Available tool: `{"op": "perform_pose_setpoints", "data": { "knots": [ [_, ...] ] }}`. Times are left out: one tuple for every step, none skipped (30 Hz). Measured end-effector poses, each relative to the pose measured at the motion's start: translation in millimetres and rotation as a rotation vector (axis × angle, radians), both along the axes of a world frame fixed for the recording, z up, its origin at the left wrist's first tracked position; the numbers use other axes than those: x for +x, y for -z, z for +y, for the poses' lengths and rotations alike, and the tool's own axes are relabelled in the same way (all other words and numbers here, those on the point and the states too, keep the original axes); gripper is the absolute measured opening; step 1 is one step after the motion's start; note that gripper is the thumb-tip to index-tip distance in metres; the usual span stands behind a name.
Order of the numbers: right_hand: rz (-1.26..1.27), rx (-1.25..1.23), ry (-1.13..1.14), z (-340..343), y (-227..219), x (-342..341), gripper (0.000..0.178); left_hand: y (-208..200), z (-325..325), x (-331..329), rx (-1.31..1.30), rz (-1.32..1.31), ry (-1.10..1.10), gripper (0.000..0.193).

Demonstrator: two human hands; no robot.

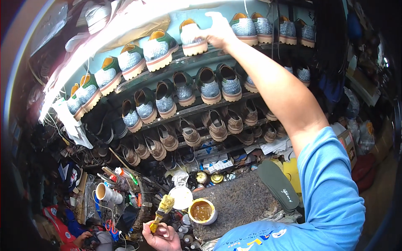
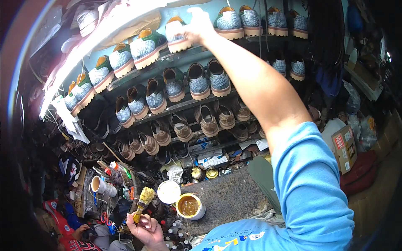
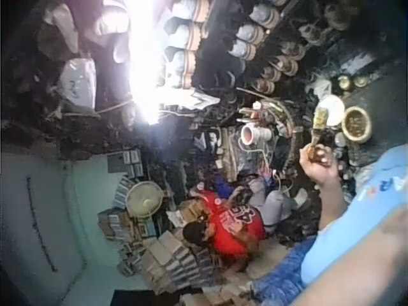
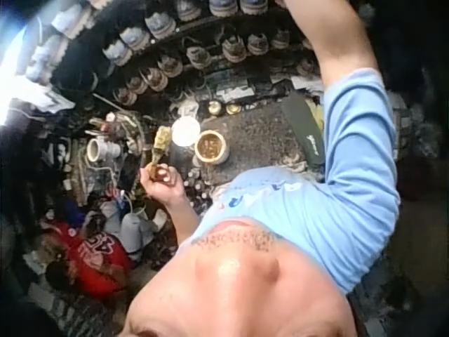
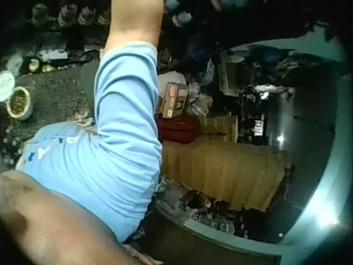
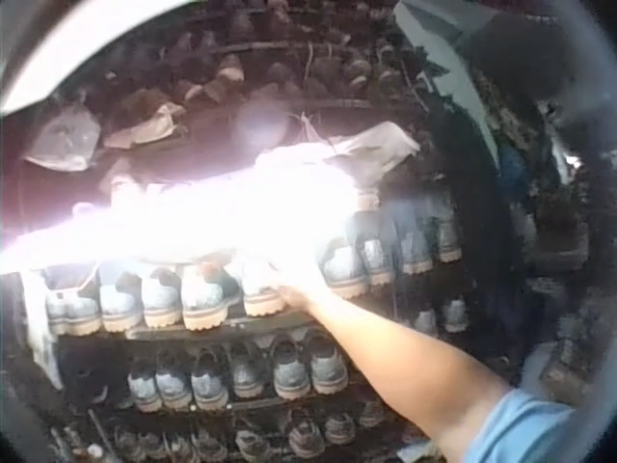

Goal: Applying glue to the interior of a shoe and inserting an insole.

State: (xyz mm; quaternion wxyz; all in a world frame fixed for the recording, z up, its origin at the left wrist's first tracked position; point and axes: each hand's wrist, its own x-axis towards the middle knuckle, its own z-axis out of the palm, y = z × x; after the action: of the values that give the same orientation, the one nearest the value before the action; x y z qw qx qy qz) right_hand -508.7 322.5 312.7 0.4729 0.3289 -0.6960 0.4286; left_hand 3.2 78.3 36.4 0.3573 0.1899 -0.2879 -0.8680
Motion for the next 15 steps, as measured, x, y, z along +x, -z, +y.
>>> {"op": "perform_pose_setpoints", "data": {
  "knots": [
    [-0.003, 0.026, 0.305, 4, -7, 1, 0.083, 4, -3, 7, 0.009, -0.025, -0.023, 0.038],
    [-0.004, 0.055, 0.611, 12, -15, 2, 0.090, 8, -6, 12, -0.024, -0.083, -0.079, 0.039],
    [-0.134, 0.184, 0.689, 16, -28, 18, 0.094, 12, -10, 22, -0.055, -0.088, -0.098, 0.038],
    [-0.257, 0.313, 0.777, 30, -38, 33, 0.099, 15, -13, 29, -0.088, -0.086, -0.104, 0.038],
    [-0.324, 0.584, 0.807, 66, -46, 18, 0.098, 16, -11, 27, -0.087, -0.081, -0.083, 0.038],
    [-0.398, 0.859, 0.805, 84, -50, 12, 0.097, 16, -10, 26, -0.113, -0.109, -0.121, 0.037],
    [-0.377, 0.766, 0.649, 103, -43, 8, 0.092, 15, -10, 25, -0.140, -0.135, -0.159, 0.037],
    [-0.353, 0.621, 0.420, 104, -33, 7, 0.080, 15, -10, 26, -0.147, -0.143, -0.156, 0.037],
    [-0.353, 0.611, 0.453, 122, -37, -10, 0.080, 15, -6, 20, -0.163, -0.115, -0.107, 0.036],
    [-0.199, 0.556, 0.402, 134, -50, -28, 0.049, 13, -1, 14, -0.180, -0.084, -0.056, 0.036],
    [-0.048, 0.517, 0.368, 156, -60, -39, 0.023, 17, 4, 0, -0.175, -0.053, -0.007, 0.035],
    [-0.125, 0.501, 0.256, 156, -62, -39, 0.030, 16, 9, -4, -0.178, -0.050, 0.000, 0.035],
    [-0.107, 0.479, 0.183, 132, -55, -23, 0.035, 12, 12, -1, -0.197, -0.066, -0.034, 0.036],
    [-0.089, 0.458, 0.105, 108, -47, 14, 0.040, 11, 15, 4, -0.215, -0.084, -0.073, 0.036],
    [0.061, 0.464, 0.036, 110, -45, 54, 0.049, 11, 17, 4, -0.228, -0.082, -0.057, 0.036]
  ]
}}
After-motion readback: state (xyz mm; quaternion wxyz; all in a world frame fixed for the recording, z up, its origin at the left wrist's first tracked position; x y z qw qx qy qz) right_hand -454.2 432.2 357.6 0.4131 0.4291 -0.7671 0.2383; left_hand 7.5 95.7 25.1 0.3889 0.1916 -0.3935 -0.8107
